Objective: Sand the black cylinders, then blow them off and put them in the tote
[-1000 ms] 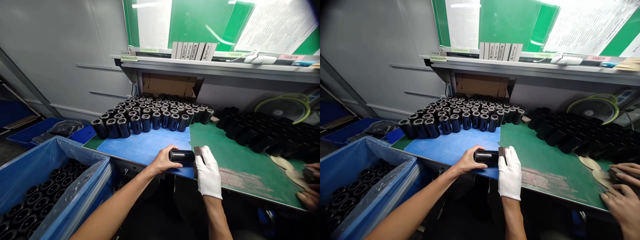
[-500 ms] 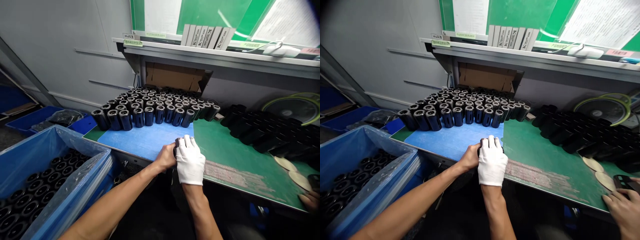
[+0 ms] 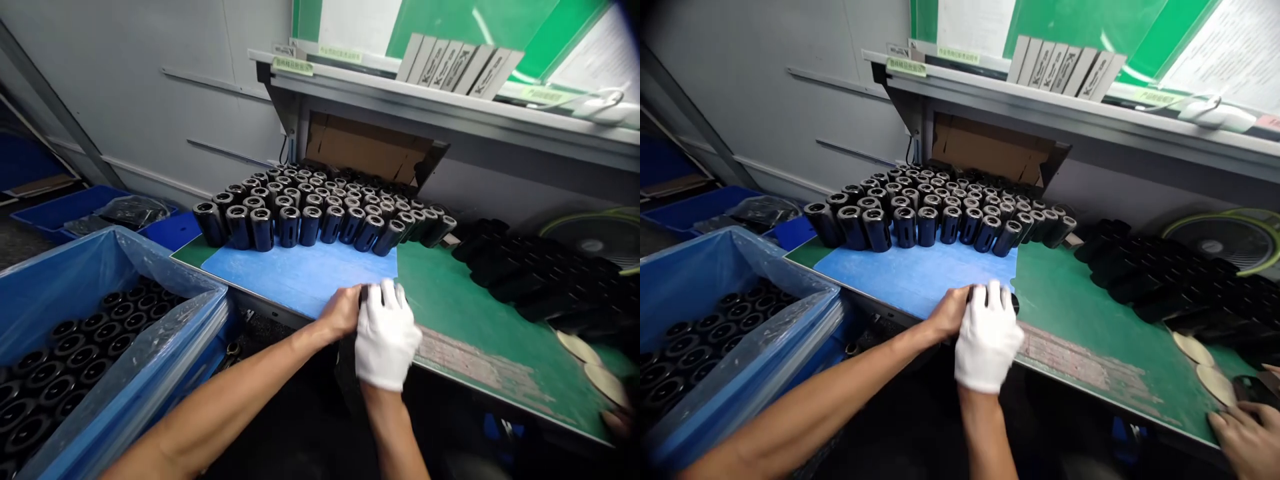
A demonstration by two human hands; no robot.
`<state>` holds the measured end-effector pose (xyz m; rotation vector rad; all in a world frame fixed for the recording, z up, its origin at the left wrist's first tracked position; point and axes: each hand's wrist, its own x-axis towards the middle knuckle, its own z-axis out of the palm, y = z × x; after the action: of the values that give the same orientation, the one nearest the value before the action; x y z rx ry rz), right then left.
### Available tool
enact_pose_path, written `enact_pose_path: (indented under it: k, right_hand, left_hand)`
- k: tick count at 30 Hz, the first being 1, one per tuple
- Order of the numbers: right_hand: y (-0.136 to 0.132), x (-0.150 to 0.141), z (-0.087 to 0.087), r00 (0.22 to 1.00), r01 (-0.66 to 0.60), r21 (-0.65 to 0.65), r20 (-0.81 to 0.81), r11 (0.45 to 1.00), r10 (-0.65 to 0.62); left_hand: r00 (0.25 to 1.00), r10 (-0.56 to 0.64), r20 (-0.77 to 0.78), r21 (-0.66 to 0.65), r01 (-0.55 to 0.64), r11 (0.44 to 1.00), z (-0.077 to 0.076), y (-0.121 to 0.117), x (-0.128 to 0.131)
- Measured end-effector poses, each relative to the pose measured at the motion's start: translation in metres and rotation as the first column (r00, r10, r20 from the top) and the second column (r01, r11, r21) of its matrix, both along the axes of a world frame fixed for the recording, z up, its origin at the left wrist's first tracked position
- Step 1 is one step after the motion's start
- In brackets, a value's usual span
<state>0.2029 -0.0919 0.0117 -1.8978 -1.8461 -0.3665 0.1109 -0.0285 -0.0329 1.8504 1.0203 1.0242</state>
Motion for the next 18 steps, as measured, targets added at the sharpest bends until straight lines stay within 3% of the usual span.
enact_pose_path:
  k: [5, 11, 15, 18]
  right_hand:
    - [0.002, 0.005, -0.004, 0.998, -0.059, 0.014, -0.010, 0.998, 0.059]
    - [0.008, 0.012, -0.001, 0.999, -0.018, 0.024, 0.029, 1.000, 0.018]
    - [-0.002, 0.010, -0.013, 0.991, -0.093, 0.109, 0.110, 0.990, 0.081]
    - [0.016, 0.019, -0.017, 0.998, -0.058, 0.164, 0.044, 0.985, 0.051]
  left_hand:
    - [1.000, 0.019, -0.010, -0.022, -0.020, 1.000, 0.001, -0.002, 0.001]
    - [0.999, 0.048, -0.023, -0.048, -0.049, 0.998, 0.001, -0.002, 0.003]
    - [0.999, 0.017, -0.030, -0.035, -0.018, 0.999, 0.002, -0.002, 0.002]
    - [0.997, 0.024, -0.076, -0.005, -0.025, 1.000, 0.002, -0.004, 0.002]
